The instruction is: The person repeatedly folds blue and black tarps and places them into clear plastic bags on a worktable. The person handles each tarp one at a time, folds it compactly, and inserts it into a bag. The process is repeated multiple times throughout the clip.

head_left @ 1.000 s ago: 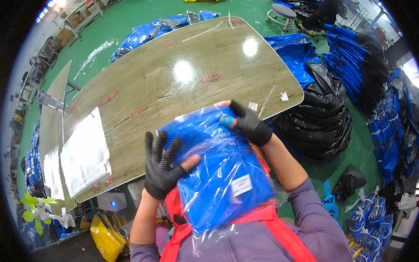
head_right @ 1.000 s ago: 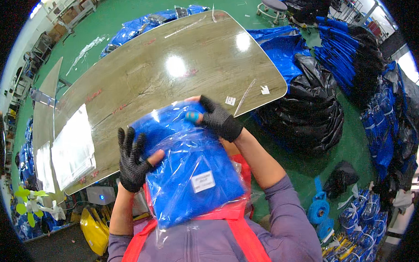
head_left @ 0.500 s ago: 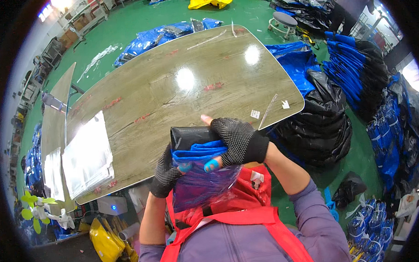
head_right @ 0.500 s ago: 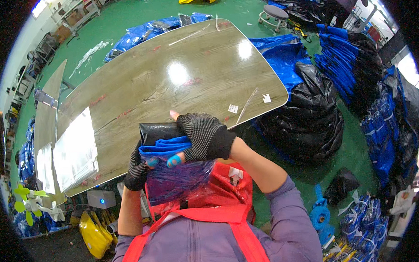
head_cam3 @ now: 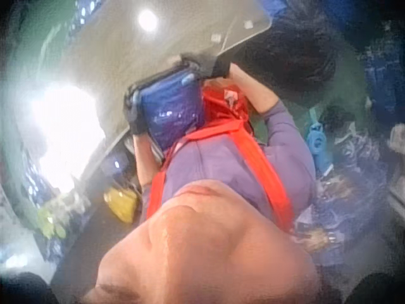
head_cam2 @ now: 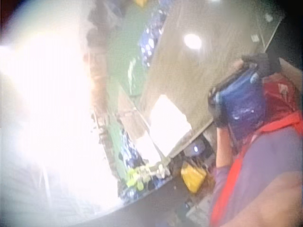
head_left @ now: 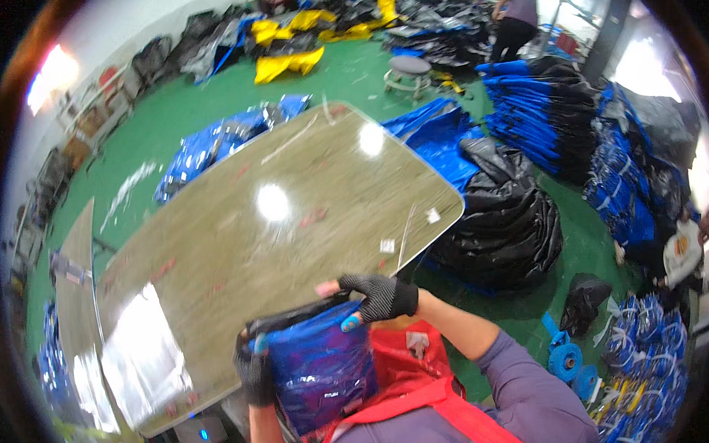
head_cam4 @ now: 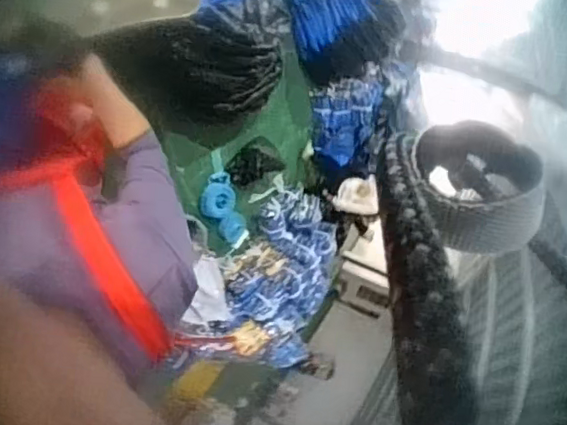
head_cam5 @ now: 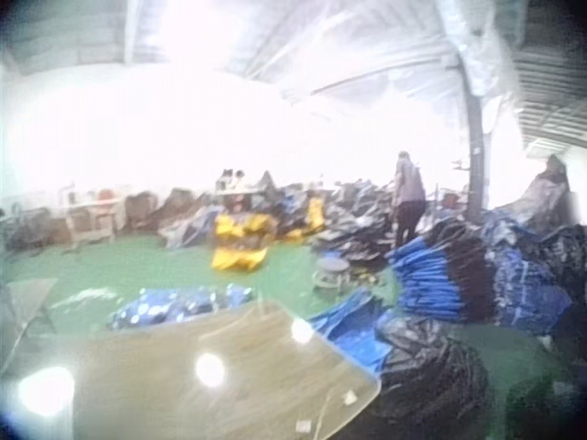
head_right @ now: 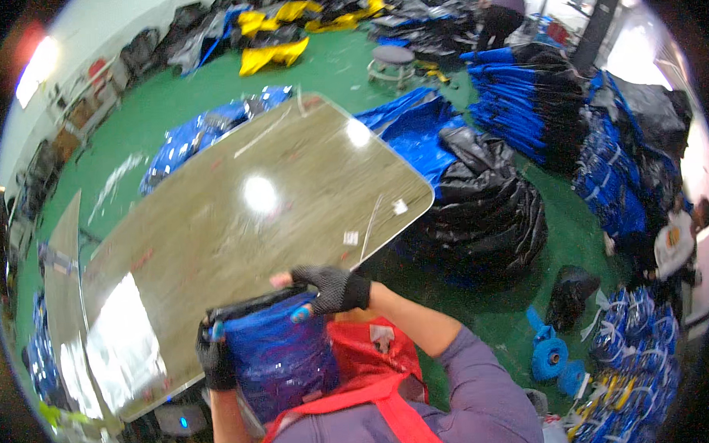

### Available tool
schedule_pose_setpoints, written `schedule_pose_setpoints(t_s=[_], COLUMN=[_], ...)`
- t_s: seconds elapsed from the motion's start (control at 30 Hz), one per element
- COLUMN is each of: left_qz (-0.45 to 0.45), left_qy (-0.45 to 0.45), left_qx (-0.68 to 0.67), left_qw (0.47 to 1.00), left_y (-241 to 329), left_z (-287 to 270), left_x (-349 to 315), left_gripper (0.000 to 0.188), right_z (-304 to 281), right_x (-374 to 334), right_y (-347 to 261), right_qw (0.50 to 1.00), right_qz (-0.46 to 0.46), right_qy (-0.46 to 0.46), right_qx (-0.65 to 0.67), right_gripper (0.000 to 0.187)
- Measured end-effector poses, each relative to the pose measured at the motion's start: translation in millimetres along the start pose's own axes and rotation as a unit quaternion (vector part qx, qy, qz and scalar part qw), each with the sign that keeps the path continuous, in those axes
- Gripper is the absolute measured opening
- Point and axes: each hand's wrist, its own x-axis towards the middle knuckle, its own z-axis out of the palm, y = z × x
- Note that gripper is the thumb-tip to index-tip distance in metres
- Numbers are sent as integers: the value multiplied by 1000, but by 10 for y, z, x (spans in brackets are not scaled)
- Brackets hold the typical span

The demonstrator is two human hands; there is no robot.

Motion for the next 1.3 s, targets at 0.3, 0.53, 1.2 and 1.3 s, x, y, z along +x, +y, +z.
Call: schedule_pose_setpoints(t_s=[0.3, 0.53, 1.2, 1.3], left_qz=[170, 91, -102, -61], left_qy=[44, 122, -129, -5], left_qx=[67, 112, -46, 43], left_qw=[982, 982, 985, 997], left_y=[-185, 296, 482, 303], left_z=[-269, -207, 40, -81], left_x=[-66, 226, 318, 279], left_gripper=[41, 27, 26, 23], right_z=[167, 191, 45, -43], right_x=[-176, 227, 707, 266], right_y=[281, 3, -244, -155], right_qw=[975, 979, 922, 904], right_qz=[66, 13, 154, 119], right_qy=[67, 190, -1, -11], right_qx=[203, -71, 355, 411], right_gripper=[28, 28, 46, 47])
